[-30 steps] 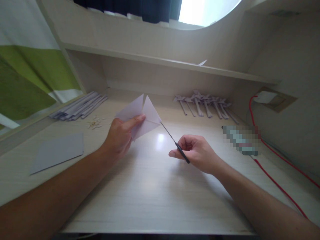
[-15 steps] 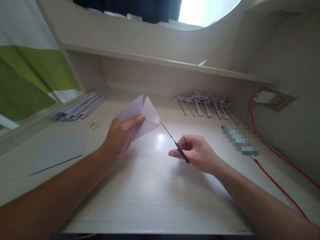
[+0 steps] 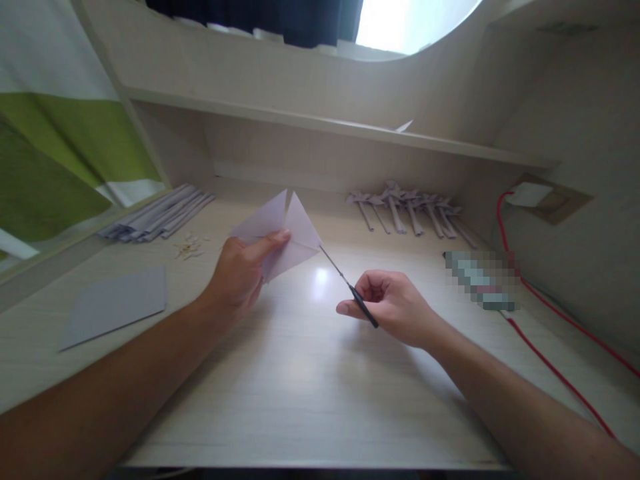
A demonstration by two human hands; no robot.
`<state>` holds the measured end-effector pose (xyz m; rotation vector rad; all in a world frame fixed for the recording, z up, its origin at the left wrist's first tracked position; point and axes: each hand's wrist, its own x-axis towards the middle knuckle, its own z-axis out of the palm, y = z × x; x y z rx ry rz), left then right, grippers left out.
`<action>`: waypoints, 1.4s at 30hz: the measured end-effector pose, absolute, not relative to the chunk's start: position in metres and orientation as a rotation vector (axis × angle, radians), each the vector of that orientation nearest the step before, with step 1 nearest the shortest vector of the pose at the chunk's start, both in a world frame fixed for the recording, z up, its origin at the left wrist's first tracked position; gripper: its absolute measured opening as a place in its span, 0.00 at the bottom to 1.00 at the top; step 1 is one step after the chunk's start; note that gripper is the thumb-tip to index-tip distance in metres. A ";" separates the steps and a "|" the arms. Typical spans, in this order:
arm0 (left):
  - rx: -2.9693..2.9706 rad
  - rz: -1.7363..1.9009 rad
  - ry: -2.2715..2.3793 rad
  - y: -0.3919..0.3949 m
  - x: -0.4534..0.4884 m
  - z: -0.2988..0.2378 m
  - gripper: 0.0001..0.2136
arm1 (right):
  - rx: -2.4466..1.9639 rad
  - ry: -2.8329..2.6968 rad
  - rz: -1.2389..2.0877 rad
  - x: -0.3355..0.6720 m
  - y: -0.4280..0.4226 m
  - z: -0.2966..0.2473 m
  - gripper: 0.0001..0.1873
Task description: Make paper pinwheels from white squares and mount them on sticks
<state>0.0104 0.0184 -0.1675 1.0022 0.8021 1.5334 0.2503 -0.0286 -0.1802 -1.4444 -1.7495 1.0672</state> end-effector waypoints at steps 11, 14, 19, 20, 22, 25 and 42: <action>0.988 1.545 0.801 0.020 0.011 -0.168 0.10 | -1.451 -1.744 1.074 0.248 -0.028 -0.179 0.28; 0.992 1.550 0.797 0.020 0.011 -0.168 0.09 | -1.453 -1.744 1.071 0.248 -0.028 -0.179 0.28; 0.999 1.545 0.811 0.019 0.012 -0.167 0.09 | -1.453 -1.743 1.063 0.248 -0.029 -0.179 0.28; 0.996 1.542 0.815 0.019 0.012 -0.167 0.10 | -1.452 -1.742 1.063 0.248 -0.030 -0.179 0.28; 0.993 1.544 0.819 0.019 0.012 -0.167 0.10 | -1.450 -1.738 1.068 0.248 -0.030 -0.178 0.28; 0.996 1.538 0.825 0.017 0.012 -0.166 0.09 | -1.454 -1.735 1.070 0.247 -0.029 -0.176 0.28; 0.994 1.518 0.833 0.017 0.011 -0.165 0.10 | -1.435 -1.732 1.073 0.248 -0.029 -0.177 0.29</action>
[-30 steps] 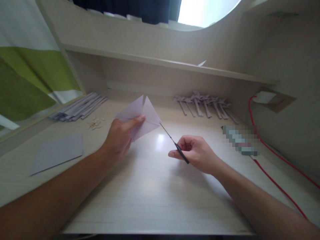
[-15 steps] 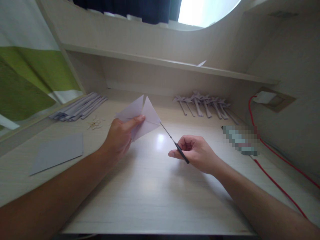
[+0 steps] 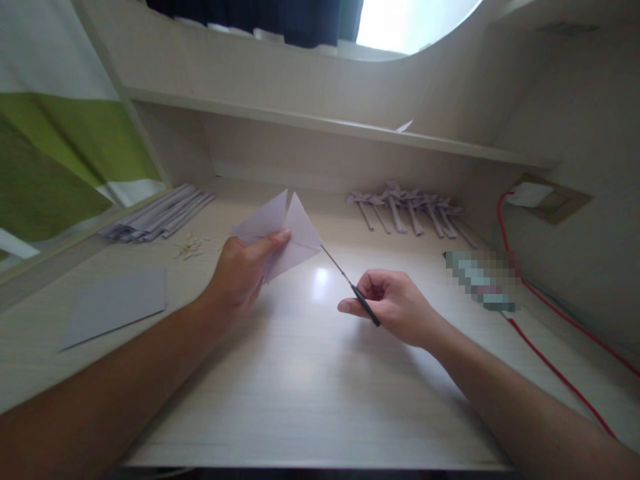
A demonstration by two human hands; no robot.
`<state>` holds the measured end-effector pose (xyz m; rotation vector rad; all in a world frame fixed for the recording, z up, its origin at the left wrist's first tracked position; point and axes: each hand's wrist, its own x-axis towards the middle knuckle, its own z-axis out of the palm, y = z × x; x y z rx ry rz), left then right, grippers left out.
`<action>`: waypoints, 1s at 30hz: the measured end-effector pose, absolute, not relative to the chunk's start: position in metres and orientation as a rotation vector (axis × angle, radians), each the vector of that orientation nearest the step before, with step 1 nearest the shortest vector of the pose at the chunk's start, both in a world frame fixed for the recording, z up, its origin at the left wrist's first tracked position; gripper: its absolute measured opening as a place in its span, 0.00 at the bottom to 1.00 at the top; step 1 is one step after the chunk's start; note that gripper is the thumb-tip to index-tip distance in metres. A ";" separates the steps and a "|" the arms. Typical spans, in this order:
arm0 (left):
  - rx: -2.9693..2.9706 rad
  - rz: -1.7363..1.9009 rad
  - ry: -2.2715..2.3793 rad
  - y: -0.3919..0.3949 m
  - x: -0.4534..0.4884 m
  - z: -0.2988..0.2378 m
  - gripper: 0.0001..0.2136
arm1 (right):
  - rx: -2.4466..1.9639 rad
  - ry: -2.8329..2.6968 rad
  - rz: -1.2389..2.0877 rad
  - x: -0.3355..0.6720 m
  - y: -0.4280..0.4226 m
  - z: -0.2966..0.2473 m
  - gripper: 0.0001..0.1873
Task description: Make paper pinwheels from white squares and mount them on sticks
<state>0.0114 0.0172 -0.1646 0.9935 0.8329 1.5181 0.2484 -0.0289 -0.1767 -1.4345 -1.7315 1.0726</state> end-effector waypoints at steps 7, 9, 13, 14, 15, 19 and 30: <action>1.010 1.540 0.860 0.018 0.010 -0.166 0.10 | -1.456 -1.759 0.986 0.250 -0.028 -0.176 0.30; 0.993 1.551 0.873 0.020 0.009 -0.168 0.08 | -1.497 -1.769 0.942 0.251 -0.026 -0.177 0.30; 0.965 1.506 0.945 0.022 0.007 -0.171 0.07 | -1.711 -1.848 0.768 0.254 -0.021 -0.181 0.28; 0.971 1.485 0.957 0.022 0.007 -0.171 0.08 | -1.758 -1.885 0.703 0.254 -0.020 -0.182 0.27; 0.982 1.461 0.964 0.021 0.007 -0.170 0.09 | -1.791 -1.920 0.640 0.255 -0.019 -0.182 0.26; 1.030 1.364 0.964 0.016 0.008 -0.167 0.08 | -1.839 -2.027 0.599 0.256 -0.018 -0.182 0.20; 1.066 1.145 0.930 0.010 0.014 -0.163 0.08 | -1.431 -1.843 0.895 0.257 -0.022 -0.170 0.14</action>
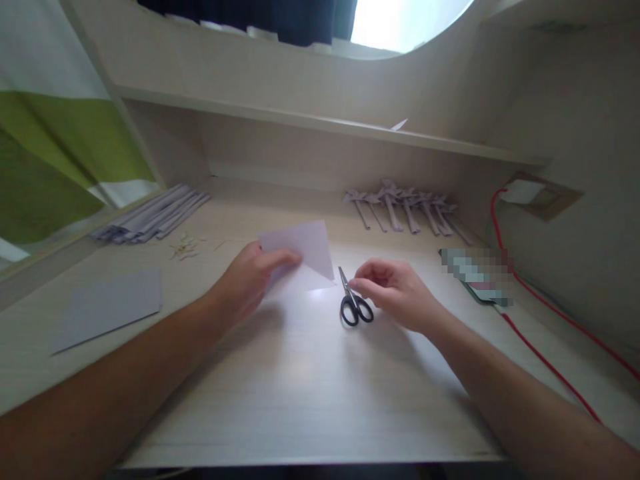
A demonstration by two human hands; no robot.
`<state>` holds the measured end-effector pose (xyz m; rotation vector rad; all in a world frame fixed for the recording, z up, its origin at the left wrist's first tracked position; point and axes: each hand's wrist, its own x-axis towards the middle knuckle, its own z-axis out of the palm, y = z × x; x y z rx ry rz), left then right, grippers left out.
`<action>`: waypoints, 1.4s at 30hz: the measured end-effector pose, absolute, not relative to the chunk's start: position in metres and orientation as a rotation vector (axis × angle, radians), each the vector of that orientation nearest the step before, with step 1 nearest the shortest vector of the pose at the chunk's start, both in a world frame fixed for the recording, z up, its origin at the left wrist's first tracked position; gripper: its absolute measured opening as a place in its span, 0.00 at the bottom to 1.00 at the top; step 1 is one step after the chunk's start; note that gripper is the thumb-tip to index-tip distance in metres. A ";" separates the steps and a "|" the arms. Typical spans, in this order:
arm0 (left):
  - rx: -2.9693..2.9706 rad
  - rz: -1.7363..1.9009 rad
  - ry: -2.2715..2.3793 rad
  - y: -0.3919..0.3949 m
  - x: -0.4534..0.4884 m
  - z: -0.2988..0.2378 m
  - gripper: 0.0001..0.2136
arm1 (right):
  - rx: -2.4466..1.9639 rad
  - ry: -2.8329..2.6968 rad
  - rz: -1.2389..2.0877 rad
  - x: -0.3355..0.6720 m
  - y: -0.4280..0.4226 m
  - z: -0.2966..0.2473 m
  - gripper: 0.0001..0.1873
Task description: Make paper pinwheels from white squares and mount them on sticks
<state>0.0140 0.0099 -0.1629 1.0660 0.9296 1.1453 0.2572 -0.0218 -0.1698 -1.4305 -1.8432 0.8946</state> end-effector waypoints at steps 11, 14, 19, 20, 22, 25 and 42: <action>1.180 0.781 0.937 0.002 0.020 -0.166 0.10 | -1.131 -1.507 1.598 0.240 -0.033 -0.167 0.13; 1.196 0.793 0.919 0.003 0.019 -0.170 0.11 | -1.091 -1.389 1.689 0.240 -0.032 -0.166 0.13; 1.206 0.808 0.886 0.004 0.017 -0.174 0.11 | -1.029 -1.236 1.836 0.240 -0.033 -0.165 0.12; 1.206 0.811 0.884 0.005 0.017 -0.174 0.11 | -1.021 -1.209 1.860 0.240 -0.033 -0.165 0.11; 1.204 0.820 0.882 0.005 0.016 -0.174 0.12 | -0.994 -1.158 1.905 0.240 -0.034 -0.166 0.09; 1.206 0.798 0.885 0.005 0.015 -0.174 0.12 | -0.939 -1.112 1.948 0.241 -0.033 -0.168 0.09; 1.265 0.803 0.875 0.005 0.016 -0.174 0.16 | -0.956 -1.196 1.922 0.240 -0.033 -0.170 0.11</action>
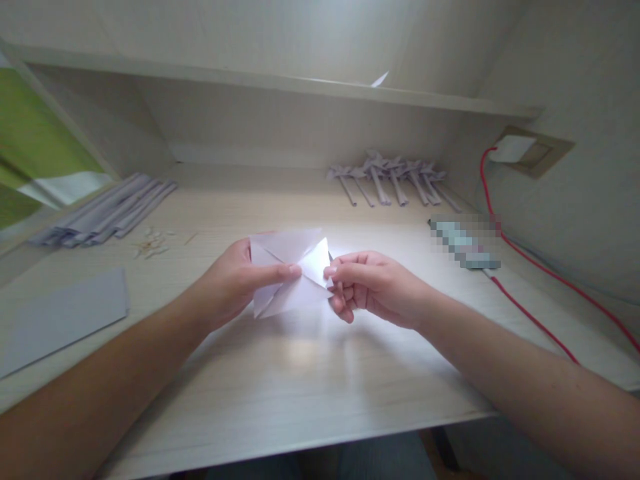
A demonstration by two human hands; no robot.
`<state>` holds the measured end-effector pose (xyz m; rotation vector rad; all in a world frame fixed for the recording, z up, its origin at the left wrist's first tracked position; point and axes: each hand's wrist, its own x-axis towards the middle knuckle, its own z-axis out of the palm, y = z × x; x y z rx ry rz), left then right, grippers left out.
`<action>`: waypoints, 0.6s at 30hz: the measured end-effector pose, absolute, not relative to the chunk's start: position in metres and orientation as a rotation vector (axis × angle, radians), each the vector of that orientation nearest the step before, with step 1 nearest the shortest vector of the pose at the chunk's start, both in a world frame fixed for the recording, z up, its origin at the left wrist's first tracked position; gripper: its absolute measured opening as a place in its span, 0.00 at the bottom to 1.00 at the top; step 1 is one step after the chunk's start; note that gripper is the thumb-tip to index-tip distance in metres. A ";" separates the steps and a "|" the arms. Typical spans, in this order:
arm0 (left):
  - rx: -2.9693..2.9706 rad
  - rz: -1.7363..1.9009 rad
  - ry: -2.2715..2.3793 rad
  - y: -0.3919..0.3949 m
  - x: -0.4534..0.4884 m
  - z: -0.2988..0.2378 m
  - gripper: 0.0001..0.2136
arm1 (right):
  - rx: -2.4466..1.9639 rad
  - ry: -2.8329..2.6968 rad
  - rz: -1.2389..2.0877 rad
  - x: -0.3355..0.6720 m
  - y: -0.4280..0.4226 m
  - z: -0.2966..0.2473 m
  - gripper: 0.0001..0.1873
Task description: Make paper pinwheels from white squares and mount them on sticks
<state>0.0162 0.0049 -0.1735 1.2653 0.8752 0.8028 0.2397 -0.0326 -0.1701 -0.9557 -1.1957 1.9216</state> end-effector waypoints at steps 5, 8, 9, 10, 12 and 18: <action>1.338 0.880 0.943 0.008 0.013 -0.180 0.21 | -1.101 -1.529 1.666 0.237 -0.035 -0.172 0.13; 1.429 0.899 1.024 0.012 0.010 -0.183 0.18 | -1.152 -1.680 1.454 0.238 -0.035 -0.176 0.12; 1.445 0.901 1.064 0.014 0.009 -0.184 0.17 | -1.163 -1.700 1.351 0.240 -0.035 -0.177 0.11; 1.457 0.891 1.092 0.015 0.009 -0.184 0.17 | -1.172 -1.696 1.200 0.241 -0.033 -0.179 0.11; 1.477 0.879 1.109 0.017 0.008 -0.183 0.16 | -1.159 -1.637 0.930 0.245 -0.030 -0.182 0.12; 1.471 0.798 0.983 0.006 0.017 -0.181 0.14 | -1.097 -1.736 0.660 0.242 -0.022 -0.187 0.19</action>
